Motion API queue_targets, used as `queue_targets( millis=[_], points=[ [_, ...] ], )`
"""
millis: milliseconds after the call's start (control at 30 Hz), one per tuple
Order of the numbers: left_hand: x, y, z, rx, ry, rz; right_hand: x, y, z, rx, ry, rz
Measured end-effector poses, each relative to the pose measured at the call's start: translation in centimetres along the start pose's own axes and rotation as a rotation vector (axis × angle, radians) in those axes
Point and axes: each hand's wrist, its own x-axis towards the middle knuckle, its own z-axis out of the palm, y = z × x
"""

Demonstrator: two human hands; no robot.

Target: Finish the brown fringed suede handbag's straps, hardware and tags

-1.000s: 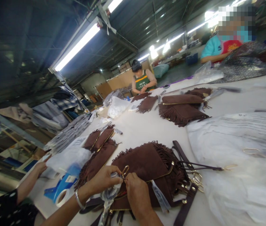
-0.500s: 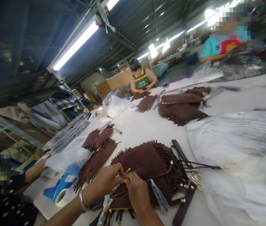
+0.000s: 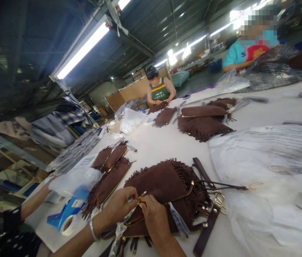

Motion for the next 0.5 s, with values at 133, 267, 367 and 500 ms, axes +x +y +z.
queue_targets(
  millis=[133,267,367,500],
  points=[
    [-0.2,0.5,-0.3,0.311,0.105,0.166,-0.4,-0.2,-0.9,0.222,-0.031,0.252],
    [-0.3,0.8,0.0,0.426,0.131,0.29,-0.9,0.2,-0.8,0.517,-0.121,0.421],
    [-0.2,0.4,0.5,0.309,0.096,0.243,-1.4,0.5,-0.4,0.723,-0.179,0.519],
    [-0.1,-0.9,1.0,-0.054,0.034,0.104,-2.1,0.5,-0.2,0.895,-0.205,0.609]
  ],
)
